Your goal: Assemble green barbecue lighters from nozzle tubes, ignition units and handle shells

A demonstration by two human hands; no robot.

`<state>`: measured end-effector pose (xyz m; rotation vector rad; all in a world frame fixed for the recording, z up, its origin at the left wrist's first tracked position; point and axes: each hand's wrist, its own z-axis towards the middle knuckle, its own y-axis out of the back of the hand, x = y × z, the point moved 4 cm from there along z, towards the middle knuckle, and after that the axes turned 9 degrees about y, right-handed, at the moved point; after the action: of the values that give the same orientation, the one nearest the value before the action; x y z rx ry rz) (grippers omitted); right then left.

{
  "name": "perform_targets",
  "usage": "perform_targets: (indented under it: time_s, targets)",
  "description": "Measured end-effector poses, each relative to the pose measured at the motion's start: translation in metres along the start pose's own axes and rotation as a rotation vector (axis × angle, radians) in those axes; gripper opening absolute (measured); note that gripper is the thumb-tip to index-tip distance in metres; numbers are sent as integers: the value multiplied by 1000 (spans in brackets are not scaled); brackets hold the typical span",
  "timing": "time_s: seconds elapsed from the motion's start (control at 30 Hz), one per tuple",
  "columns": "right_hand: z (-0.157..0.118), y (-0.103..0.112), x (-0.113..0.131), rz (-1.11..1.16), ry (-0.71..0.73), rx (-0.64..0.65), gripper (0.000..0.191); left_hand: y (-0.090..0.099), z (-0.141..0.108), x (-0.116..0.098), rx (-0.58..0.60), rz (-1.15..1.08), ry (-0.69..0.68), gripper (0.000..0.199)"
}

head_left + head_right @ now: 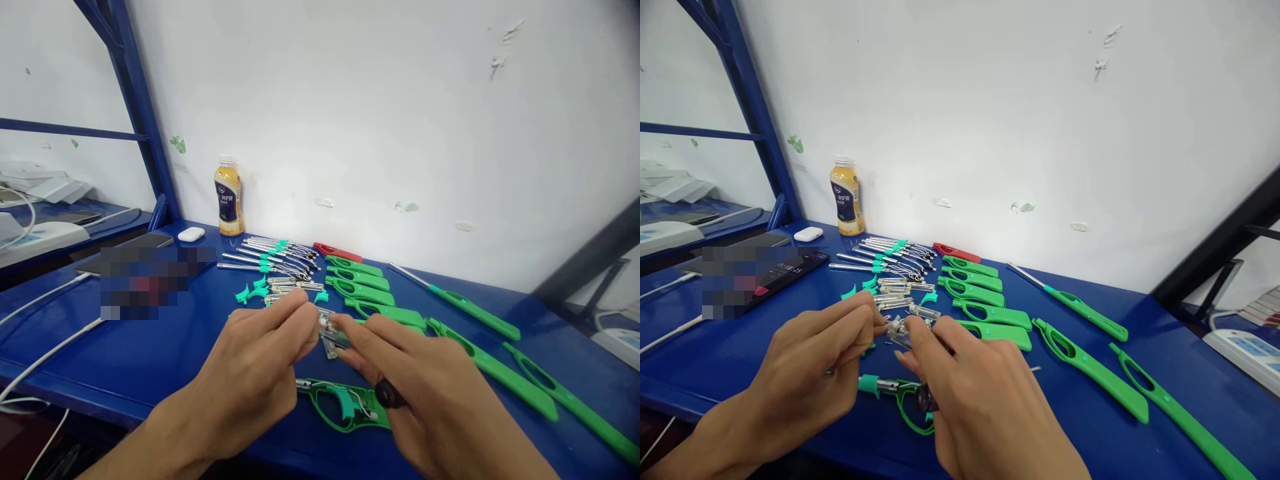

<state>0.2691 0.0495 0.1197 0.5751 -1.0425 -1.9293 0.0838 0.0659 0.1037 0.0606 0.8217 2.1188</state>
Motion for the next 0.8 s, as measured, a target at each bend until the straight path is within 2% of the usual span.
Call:
perform_targets:
  time_s: [0.23,0.4,0.67,0.8]
  targets:
    - [-2,-3,0,179,-67,23,33,12,-3,-1,12,-70,87,41]
    - [-1,-1,5,124,-25,-26,29,17,0,-4,43,-87,116,39]
    - [-1,3,5,-8,36,-42,45,8,0,-4,66,-126,89,38]
    - [-4,4,4,38,2,-59,37,10,1,-2,50,-154,155,37]
